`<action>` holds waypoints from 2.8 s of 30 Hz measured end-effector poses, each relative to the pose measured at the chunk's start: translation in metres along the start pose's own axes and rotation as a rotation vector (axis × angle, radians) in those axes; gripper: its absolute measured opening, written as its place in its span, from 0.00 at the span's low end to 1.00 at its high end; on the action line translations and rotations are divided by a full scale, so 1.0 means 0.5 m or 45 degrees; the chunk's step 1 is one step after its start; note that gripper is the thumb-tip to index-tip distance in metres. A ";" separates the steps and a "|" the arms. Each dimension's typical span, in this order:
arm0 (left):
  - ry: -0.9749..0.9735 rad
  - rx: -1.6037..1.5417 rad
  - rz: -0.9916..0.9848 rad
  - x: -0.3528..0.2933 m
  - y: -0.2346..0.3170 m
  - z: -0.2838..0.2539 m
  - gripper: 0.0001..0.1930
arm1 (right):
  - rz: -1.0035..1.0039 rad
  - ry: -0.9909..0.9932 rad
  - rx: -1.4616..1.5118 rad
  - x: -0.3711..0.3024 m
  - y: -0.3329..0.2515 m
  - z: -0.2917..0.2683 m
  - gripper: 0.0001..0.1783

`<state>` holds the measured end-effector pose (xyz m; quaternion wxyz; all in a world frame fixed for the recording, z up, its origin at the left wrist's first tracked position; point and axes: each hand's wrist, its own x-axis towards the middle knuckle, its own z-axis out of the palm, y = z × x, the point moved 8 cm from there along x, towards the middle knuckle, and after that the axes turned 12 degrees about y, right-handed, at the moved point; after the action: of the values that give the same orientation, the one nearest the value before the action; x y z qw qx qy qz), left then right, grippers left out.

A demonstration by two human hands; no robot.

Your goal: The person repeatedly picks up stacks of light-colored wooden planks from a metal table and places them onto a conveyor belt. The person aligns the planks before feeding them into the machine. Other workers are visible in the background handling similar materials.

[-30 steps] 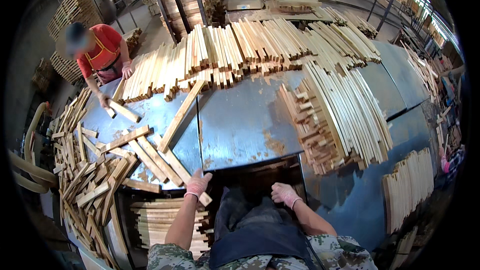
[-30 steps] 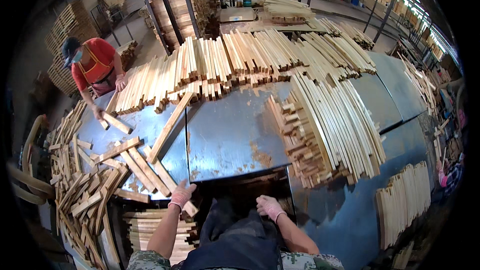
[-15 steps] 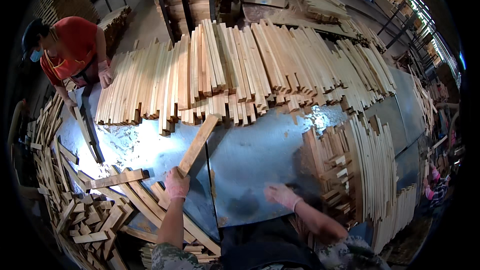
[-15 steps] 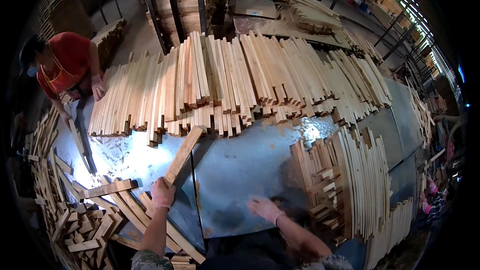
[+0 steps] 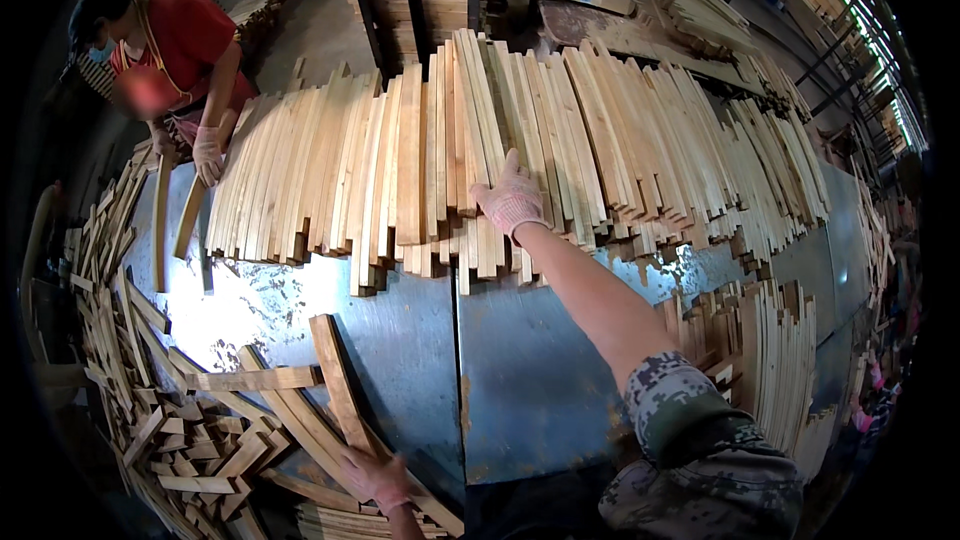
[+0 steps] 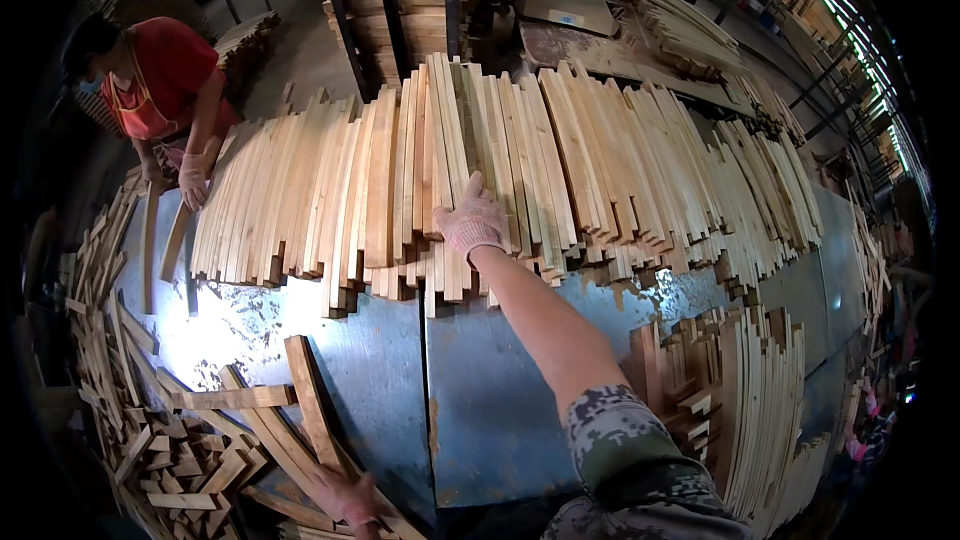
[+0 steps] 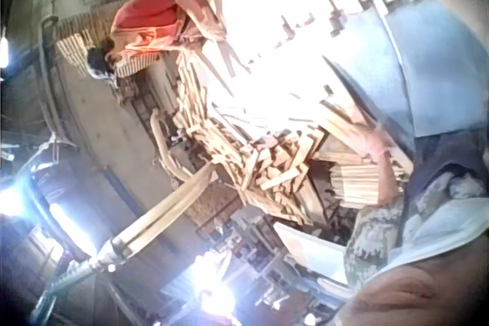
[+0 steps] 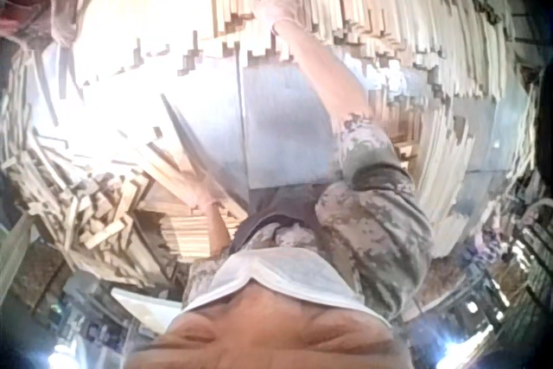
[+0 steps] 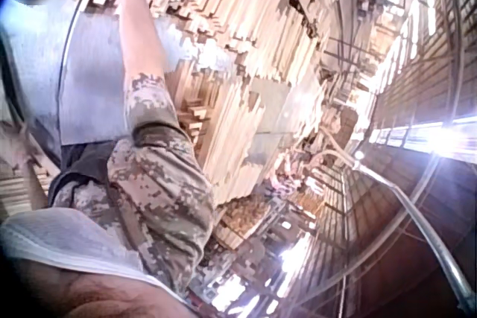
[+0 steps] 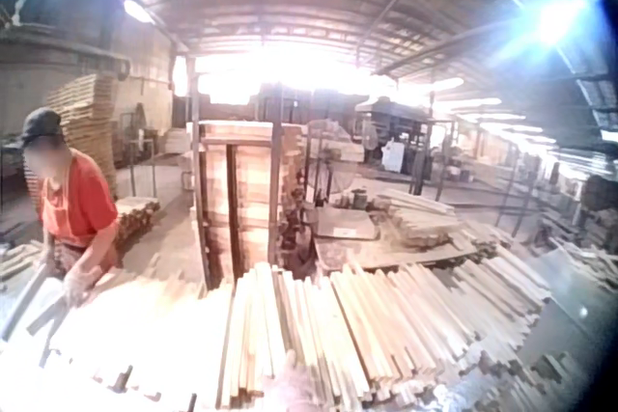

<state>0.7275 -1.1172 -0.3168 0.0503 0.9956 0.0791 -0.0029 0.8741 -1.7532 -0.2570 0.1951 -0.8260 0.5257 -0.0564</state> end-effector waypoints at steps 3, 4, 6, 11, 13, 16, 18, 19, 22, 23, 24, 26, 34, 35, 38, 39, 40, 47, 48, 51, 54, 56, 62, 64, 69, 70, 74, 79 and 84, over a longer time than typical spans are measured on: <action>-0.105 0.260 -0.038 -0.093 0.022 0.027 0.65 | 0.067 -0.058 0.045 -0.002 -0.040 0.009 0.57; -0.161 0.343 -0.036 -0.102 0.023 0.032 0.65 | 0.073 -0.074 0.057 0.002 -0.038 0.004 0.54; -0.153 0.225 -0.008 -0.079 0.046 0.003 0.66 | 0.070 -0.030 -0.012 0.033 0.005 0.014 0.46; -0.212 0.292 -0.051 -0.029 -0.095 0.141 0.61 | 0.140 -0.098 0.467 -0.060 0.158 -0.070 0.28; -0.104 0.420 0.015 -0.019 -0.077 0.125 0.60 | 0.199 -0.278 1.167 -0.094 0.270 0.045 0.24; 0.031 0.439 0.135 -0.032 -0.006 0.080 0.59 | -0.173 -0.434 1.742 -0.276 0.355 -0.101 0.17; 0.109 0.425 0.199 -0.029 0.028 0.064 0.58 | 0.207 -0.540 1.842 -0.397 0.446 -0.128 0.23; 0.133 0.411 0.240 -0.029 0.045 0.058 0.58 | 0.359 -0.550 1.845 -0.462 0.494 -0.150 0.29; 0.212 0.349 0.348 -0.019 0.087 0.048 0.57 | 0.395 -0.507 1.727 -0.608 0.629 -0.252 0.48; 0.242 0.263 0.394 -0.022 0.099 0.044 0.56 | 0.406 -0.470 1.727 -0.656 0.664 -0.310 0.49; 0.266 0.175 0.444 -0.022 0.112 0.042 0.55 | 0.420 -0.429 1.725 -0.700 0.700 -0.365 0.50; 0.272 -0.015 0.557 -0.048 0.133 0.045 0.54 | 0.250 -0.205 1.465 -0.775 0.815 -0.440 0.51; -0.655 -1.154 1.036 -0.504 0.601 0.000 0.42 | 0.293 0.173 1.211 -1.084 1.070 -0.681 0.60; -0.705 -1.272 1.135 -0.563 0.633 0.013 0.39 | 0.287 0.227 0.974 -1.106 1.092 -0.696 0.59; -1.314 -1.257 1.098 -0.836 0.725 -0.079 0.29 | 0.278 0.338 0.342 -1.171 1.142 -0.707 0.54; -1.456 -1.237 1.160 -0.918 0.737 -0.096 0.25 | 0.326 0.336 0.282 -1.186 1.163 -0.692 0.54; -1.602 -1.137 1.128 -0.983 0.743 -0.084 0.24 | 0.377 0.329 0.217 -1.200 1.180 -0.672 0.53; -1.851 -0.733 1.037 -1.181 0.794 -0.123 0.27 | 0.447 0.628 0.093 -1.291 1.228 -0.695 0.46; -1.825 -0.737 0.991 -1.185 0.797 -0.109 0.27 | 0.428 0.664 0.103 -1.302 1.226 -0.701 0.45; -1.854 -0.486 1.037 -1.198 0.804 -0.080 0.27 | 0.429 0.810 0.107 -1.350 1.219 -0.724 0.46; -1.809 -0.384 1.083 -1.228 0.804 -0.081 0.29 | 0.474 0.949 0.153 -1.391 1.227 -0.717 0.48; -1.793 -0.378 1.089 -1.233 0.816 -0.077 0.29 | 0.577 0.945 0.099 -1.385 1.247 -0.691 0.49; -1.814 -0.296 1.211 -1.264 0.832 -0.140 0.26 | 0.483 0.984 0.161 -1.358 1.289 -0.629 0.41; -1.949 -0.373 1.095 -1.270 0.832 -0.103 0.25 | 0.589 0.938 0.258 -1.345 1.280 -0.652 0.39; -1.966 -0.260 1.288 -1.296 0.834 -0.144 0.26 | 0.648 0.805 0.201 -1.350 1.368 -0.609 0.48; -2.001 -0.264 1.195 -1.290 0.826 -0.114 0.29 | 0.676 0.754 0.105 -1.338 1.355 -0.623 0.48; -2.335 -0.223 1.190 -1.255 0.810 -0.094 0.25 | 0.660 0.809 -0.070 -1.309 1.239 -0.702 0.48; -2.647 -0.616 0.644 -0.986 0.756 -0.021 0.23 | 0.392 0.640 0.601 -1.167 1.085 -0.607 0.44; -1.689 -0.955 0.581 -0.444 0.737 0.045 0.31 | 0.415 -0.071 0.974 -0.910 0.863 -0.369 0.46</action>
<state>0.5666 -1.5167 -0.2995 0.4183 0.6945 -0.1776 -0.5578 0.2531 -1.5566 -0.2013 0.5084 -0.6010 0.5854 -0.1936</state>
